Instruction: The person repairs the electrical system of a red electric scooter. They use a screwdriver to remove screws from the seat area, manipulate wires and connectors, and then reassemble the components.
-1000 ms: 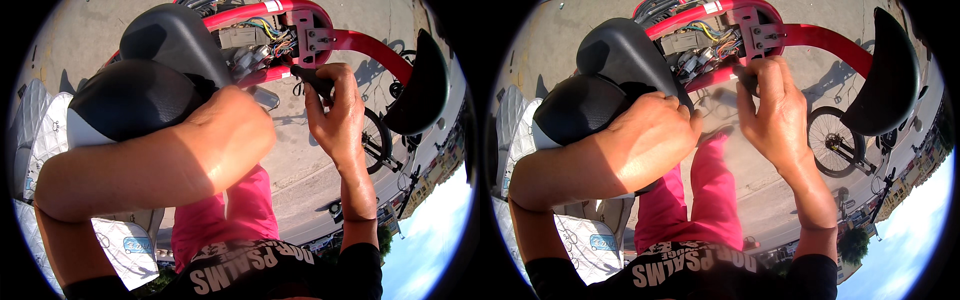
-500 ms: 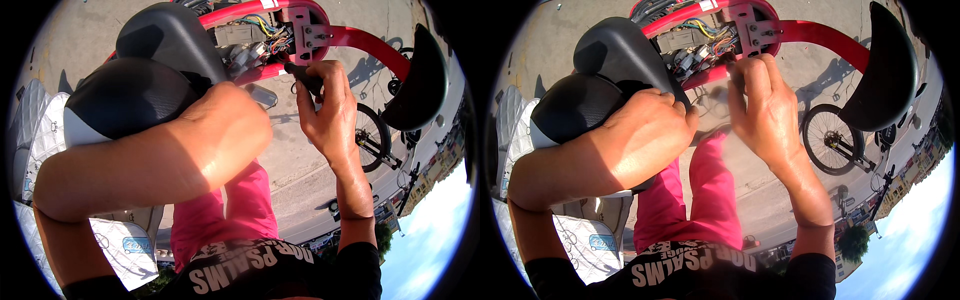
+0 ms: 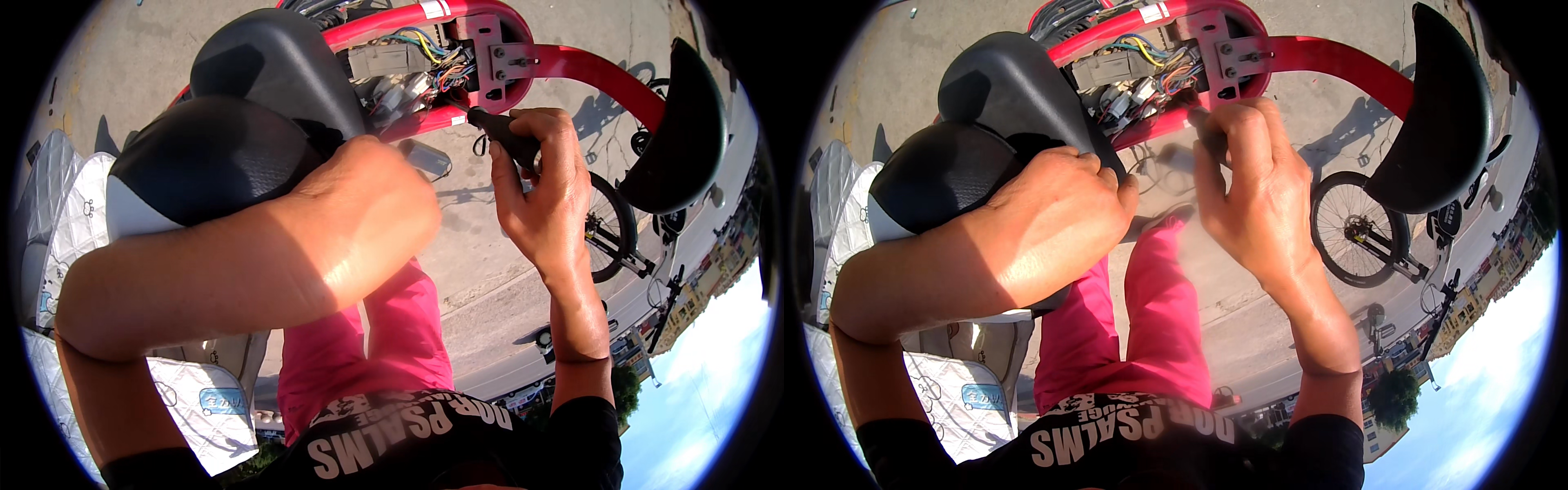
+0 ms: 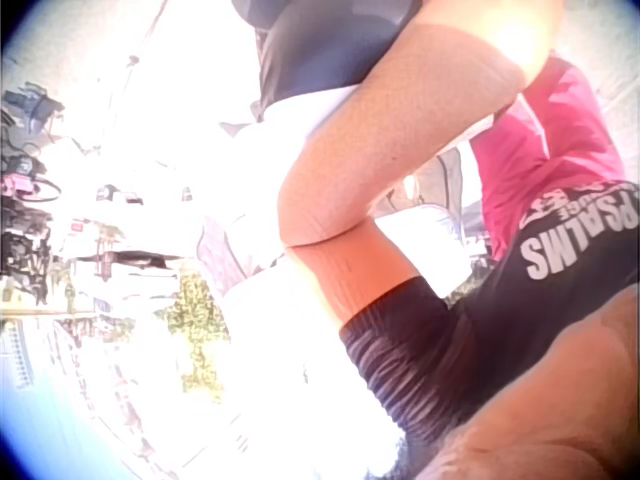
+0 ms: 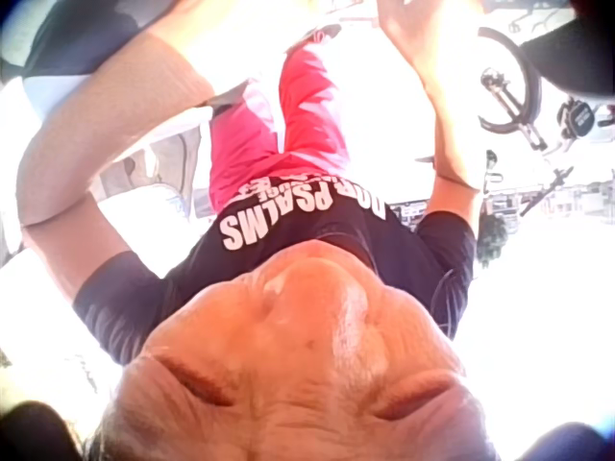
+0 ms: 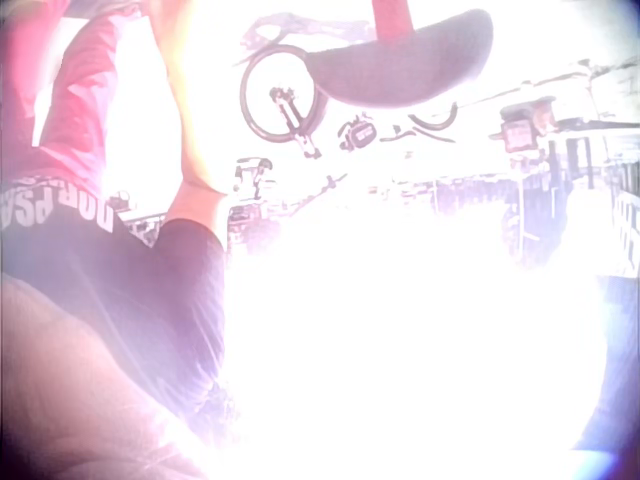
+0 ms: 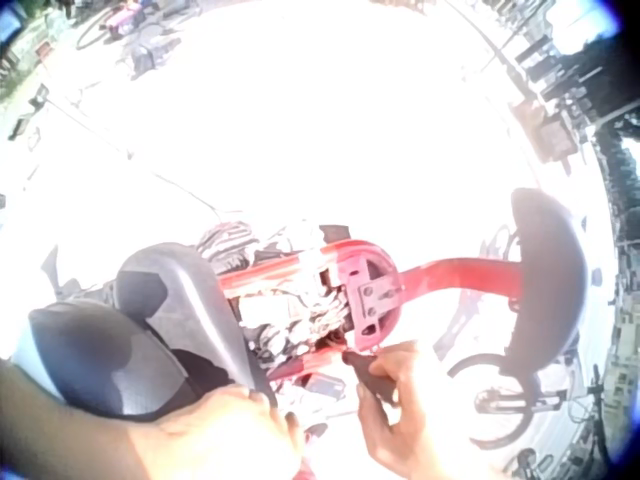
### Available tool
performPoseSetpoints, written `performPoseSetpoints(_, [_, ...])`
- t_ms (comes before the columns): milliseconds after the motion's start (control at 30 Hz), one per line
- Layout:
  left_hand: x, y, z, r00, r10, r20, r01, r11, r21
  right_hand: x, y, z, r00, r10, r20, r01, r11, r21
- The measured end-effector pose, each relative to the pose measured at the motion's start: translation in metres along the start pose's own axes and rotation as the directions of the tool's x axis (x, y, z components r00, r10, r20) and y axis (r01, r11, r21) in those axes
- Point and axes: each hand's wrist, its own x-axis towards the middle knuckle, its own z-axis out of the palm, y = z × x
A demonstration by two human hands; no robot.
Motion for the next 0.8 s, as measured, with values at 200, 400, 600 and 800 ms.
performPoseSetpoints(200, [-0.001, 0.000, 0.001, 1.000, -0.005, -0.010, 0.005, 1.000, 0.021, 0.006, 0.008, 0.009, 1.000, 0.020, 0.021, -0.019, 0.999, -0.032])
performPoseSetpoints(400, [-0.001, 0.001, 0.000, 1.000, -0.012, 0.002, 0.012, 1.000, 0.024, 0.006, 0.015, 0.014, 1.000, 0.029, -0.005, -0.029, 0.999, -0.014])
performPoseSetpoints(600, [0.000, 0.001, -0.001, 0.999, -0.018, 0.038, 0.017, 0.999, 0.035, 0.005, 0.014, 0.011, 0.999, 0.053, 0.010, -0.053, 0.998, -0.016])
performPoseSetpoints(800, [-0.002, 0.002, -0.003, 1.000, -0.025, 0.013, 0.025, 0.999, 0.036, 0.003, 0.012, 0.007, 0.998, 0.070, 0.001, -0.070, 0.998, 0.009])
